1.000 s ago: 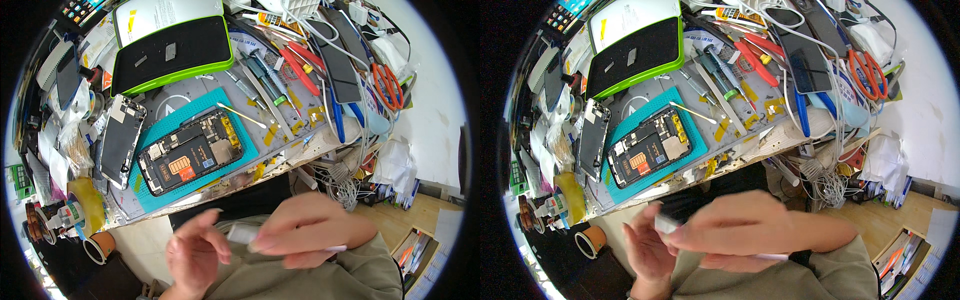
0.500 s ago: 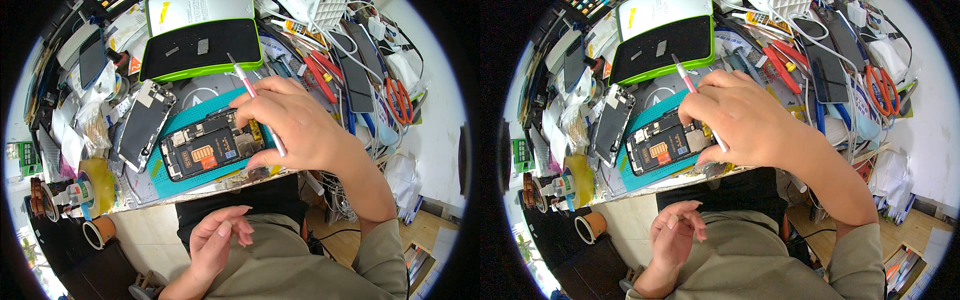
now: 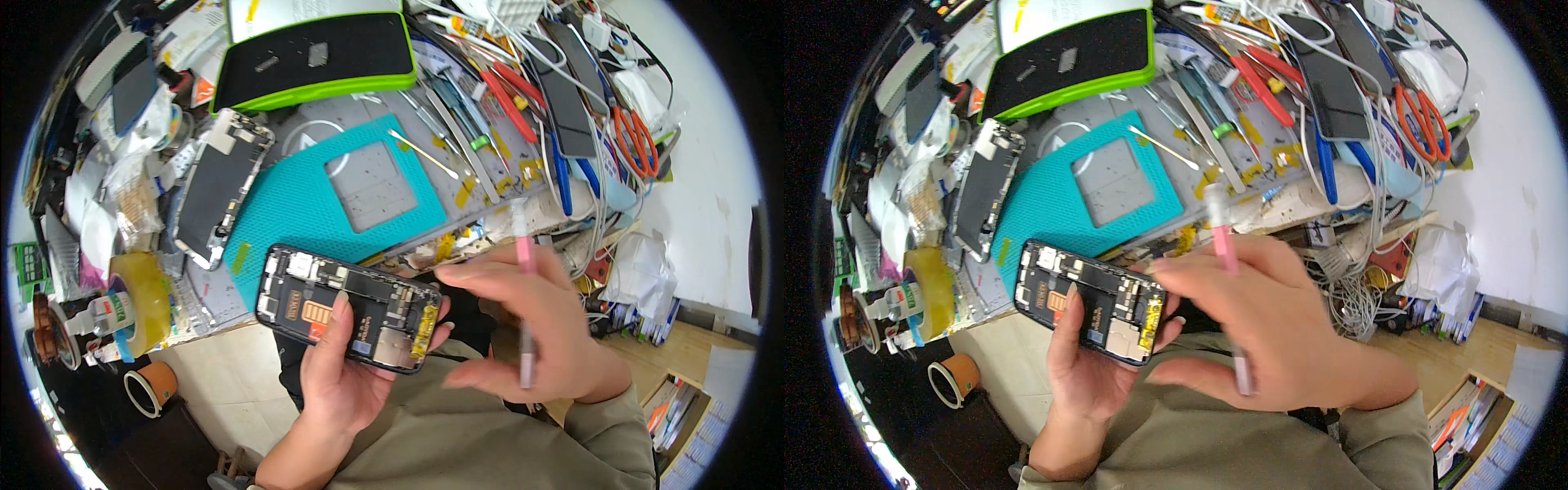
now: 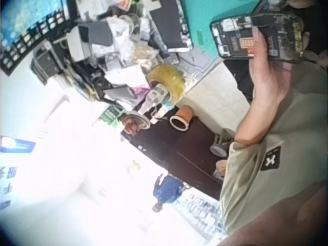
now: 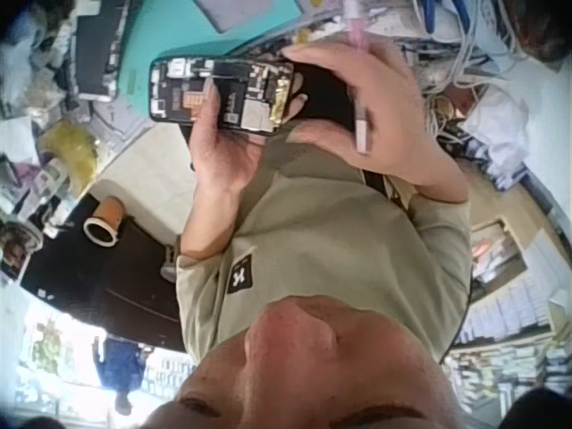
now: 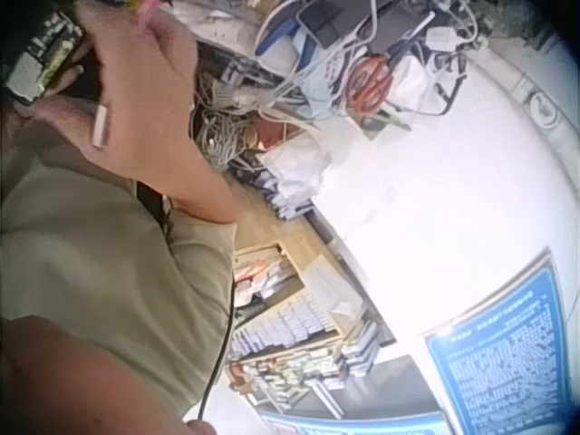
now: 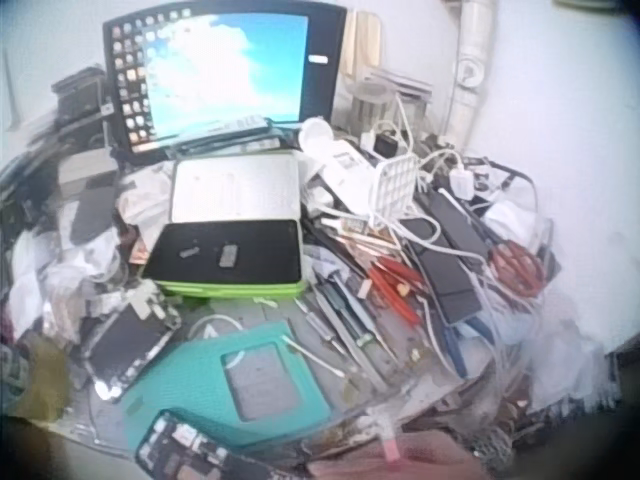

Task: The person works on a disassembled mobile phone at a cluttered electronics repair bench. They apply adhesive tape to the phone's frame, use scissors to trim the tape, and then clean the internal components with a cotton swab and a small brush. The person handles the phone, tape, scissors, cotton swab, and brush throughout the task.

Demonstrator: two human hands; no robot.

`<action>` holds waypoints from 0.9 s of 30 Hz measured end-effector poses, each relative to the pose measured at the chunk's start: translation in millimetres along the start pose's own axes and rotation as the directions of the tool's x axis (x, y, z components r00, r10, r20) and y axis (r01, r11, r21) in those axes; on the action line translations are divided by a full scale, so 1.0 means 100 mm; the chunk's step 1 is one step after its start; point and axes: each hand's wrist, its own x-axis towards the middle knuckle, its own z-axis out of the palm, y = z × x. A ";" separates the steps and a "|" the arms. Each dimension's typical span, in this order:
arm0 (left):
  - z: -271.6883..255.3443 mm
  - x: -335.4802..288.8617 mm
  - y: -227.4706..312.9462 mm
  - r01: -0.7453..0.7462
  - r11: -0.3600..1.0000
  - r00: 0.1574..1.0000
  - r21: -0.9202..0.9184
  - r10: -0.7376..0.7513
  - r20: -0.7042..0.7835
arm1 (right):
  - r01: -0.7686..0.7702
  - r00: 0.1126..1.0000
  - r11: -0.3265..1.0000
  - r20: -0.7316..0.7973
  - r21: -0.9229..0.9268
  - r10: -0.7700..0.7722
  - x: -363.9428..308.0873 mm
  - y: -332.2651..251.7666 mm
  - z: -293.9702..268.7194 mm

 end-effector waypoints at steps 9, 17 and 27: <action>-0.06 0.01 -0.05 -0.014 1.000 0.991 0.021 0.016 -0.130 | 0.243 0.968 0.964 -0.036 -0.112 -0.248 -0.42 0.16 -0.05; 0.00 0.02 -0.07 -0.065 0.987 0.981 0.150 0.091 -0.171 | 0.260 0.920 0.942 -0.242 -0.212 -0.309 -0.40 0.21 0.28; 0.04 0.01 -0.11 -0.125 0.972 0.961 0.201 0.168 -0.218 | 0.215 0.934 0.965 -0.259 -0.148 -0.248 -0.39 0.19 0.28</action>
